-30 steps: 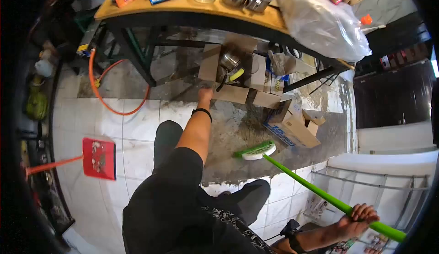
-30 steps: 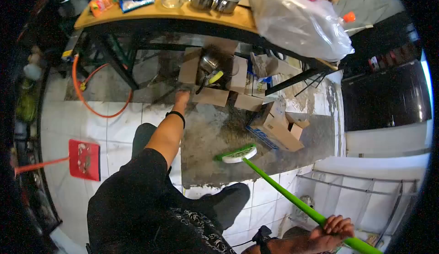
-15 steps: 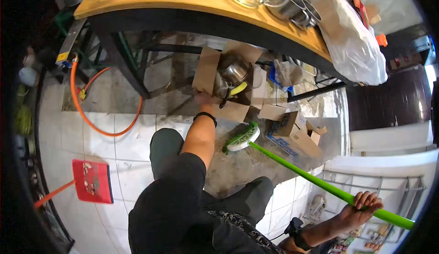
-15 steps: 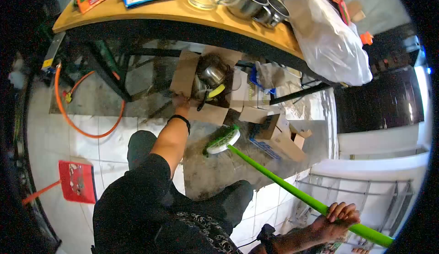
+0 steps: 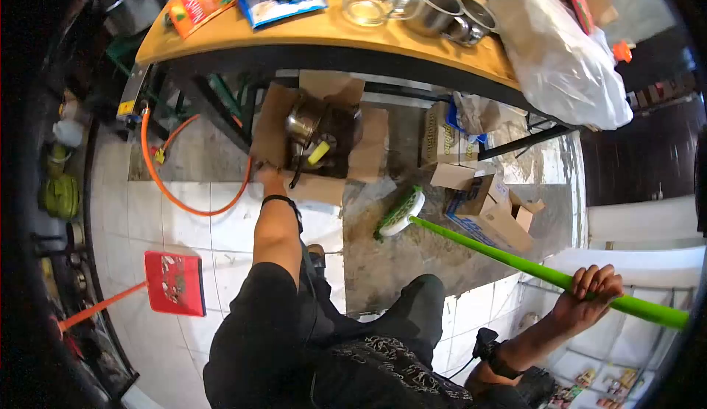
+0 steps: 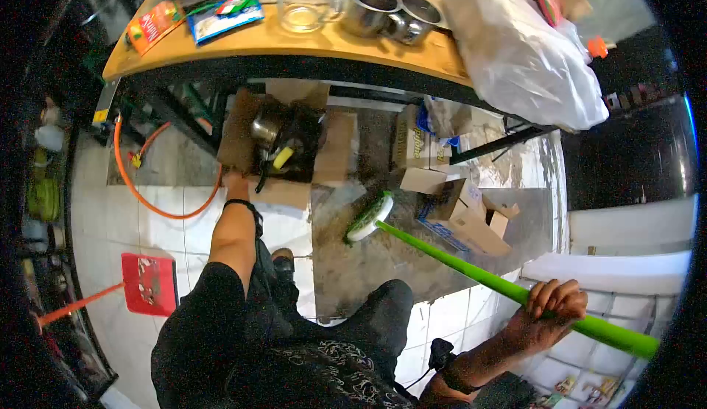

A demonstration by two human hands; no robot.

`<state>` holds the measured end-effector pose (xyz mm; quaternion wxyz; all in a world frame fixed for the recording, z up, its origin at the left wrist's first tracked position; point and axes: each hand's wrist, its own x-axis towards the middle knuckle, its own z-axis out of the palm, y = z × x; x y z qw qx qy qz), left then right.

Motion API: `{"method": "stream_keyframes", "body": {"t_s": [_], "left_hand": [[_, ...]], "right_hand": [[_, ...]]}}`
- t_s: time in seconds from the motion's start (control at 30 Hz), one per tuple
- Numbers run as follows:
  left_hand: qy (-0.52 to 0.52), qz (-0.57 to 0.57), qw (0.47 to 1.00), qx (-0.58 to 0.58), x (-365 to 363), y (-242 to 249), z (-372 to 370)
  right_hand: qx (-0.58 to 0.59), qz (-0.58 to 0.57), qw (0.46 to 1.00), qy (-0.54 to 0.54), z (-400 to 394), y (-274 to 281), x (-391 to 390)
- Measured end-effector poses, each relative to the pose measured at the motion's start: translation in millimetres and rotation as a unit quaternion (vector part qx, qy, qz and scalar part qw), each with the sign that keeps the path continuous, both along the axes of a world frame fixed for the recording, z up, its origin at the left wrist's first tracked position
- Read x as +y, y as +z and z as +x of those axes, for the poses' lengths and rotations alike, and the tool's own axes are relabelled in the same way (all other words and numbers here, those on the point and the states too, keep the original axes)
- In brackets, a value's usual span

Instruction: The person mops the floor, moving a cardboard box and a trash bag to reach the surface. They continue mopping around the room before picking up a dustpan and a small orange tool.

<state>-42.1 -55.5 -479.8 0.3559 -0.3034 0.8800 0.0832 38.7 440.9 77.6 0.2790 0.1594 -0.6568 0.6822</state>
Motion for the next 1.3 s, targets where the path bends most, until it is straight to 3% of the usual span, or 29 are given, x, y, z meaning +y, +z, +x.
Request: {"method": "stream_keyframes", "body": {"t_s": [0.03,0.07,0.1,0.2,0.23,0.3,0.33,0.37,0.4,0.43,0.47,0.5,0.53,0.6,0.67,0.7,0.77,0.8,0.9,1.0,1.1,1.13,1.17,1.2,1.3], "left_hand": [[0.014,0.027,0.999,-0.038,-7.4,7.6,-10.5],[-0.079,-0.105,0.991,0.036,-9.2,-39.5,-8.8],[-0.087,-0.105,0.990,0.040,-2.7,-33.3,-13.7],[0.069,-0.053,0.976,0.200,15.5,9.7,0.8],[0.064,-0.061,0.976,0.199,15.9,29.4,7.4],[-0.167,-0.129,0.951,0.227,25.8,74.0,20.7],[-0.172,-0.135,0.949,0.226,45.5,95.6,17.1],[0.101,0.028,0.924,0.368,78.8,112.7,13.2],[0.360,0.186,0.785,0.469,110.5,127.4,8.6],[0.307,0.396,0.680,0.535,144.7,113.3,17.8],[0.042,0.307,0.785,0.536,202.4,207.8,33.8],[0.182,0.631,0.627,0.418,248.9,200.7,37.0],[0.076,0.565,0.732,0.372,307.8,316.2,56.9],[-0.151,0.577,0.682,0.424,385.3,451.5,86.9],[-0.243,0.603,0.628,0.427,439.2,569.2,108.5],[-0.243,0.603,0.629,0.428,459.0,576.9,113.8],[-0.308,0.549,0.716,0.300,488.5,578.5,110.4],[-0.312,0.528,0.693,0.379,496.9,587.8,120.6],[-0.340,0.488,0.682,0.426,516.5,590.1,135.6],[-0.301,0.430,0.704,0.478,535.2,594.6,142.2],[-0.275,0.402,0.743,0.460,541.1,569.9,118.6],[-0.273,0.391,0.723,0.500,539.3,575.8,114.7],[-0.267,0.362,0.761,0.467,539.7,581.3,110.2],[-0.270,0.351,0.761,0.474,538.2,573.1,101.9],[-0.254,0.316,0.784,0.470,539.7,563.1,85.5]], "right_hand": [[0.004,0.000,1.000,0.002,-0.1,0.3,2.6],[0.008,-0.018,1.000,0.021,0.3,-0.7,5.5],[0.012,-0.018,1.000,0.013,1.1,-1.4,7.3],[-0.022,-0.019,0.999,-0.016,3.7,2.9,22.2],[-0.028,-0.040,0.999,-0.012,2.1,3.2,28.5],[-0.052,-0.071,0.996,-0.029,-0.4,6.5,36.3],[-0.070,-0.088,0.993,-0.025,-5.0,10.1,37.5],[-0.089,-0.105,0.990,-0.021,-7.7,20.1,39.3],[-0.111,-0.099,0.989,0.015,-8.4,39.2,43.8],[-0.124,-0.100,0.987,0.027,-8.0,61.5,47.0],[-0.122,-0.110,0.985,0.049,-5.6,86.7,53.5],[-0.116,-0.119,0.984,0.070,-3.2,112.3,59.9],[-0.110,-0.125,0.983,0.071,-0.6,139.0,66.1],[-0.085,-0.124,0.982,0.113,11.6,192.1,80.0],[-0.075,-0.118,0.984,0.113,27.8,234.3,93.9],[-0.069,-0.106,0.985,0.117,39.0,253.0,104.0],[-0.057,-0.083,0.986,0.131,58.9,278.4,127.3],[-0.060,-0.109,0.980,0.156,69.4,280.3,140.1],[-0.043,-0.137,0.966,0.216,96.4,289.7,177.9],[-0.030,-0.049,0.944,0.325,111.4,289.8,210.3],[-0.035,-0.009,0.961,0.274,114.2,259.1,224.9],[-0.035,-0.010,0.962,0.272,116.1,249.2,226.3],[-0.064,0.014,0.971,0.229,117.4,239.0,225.0],[-0.092,0.037,0.977,0.186,116.2,229.9,223.5],[-0.123,0.089,0.973,0.171,107.6,205.4,221.3]]}}
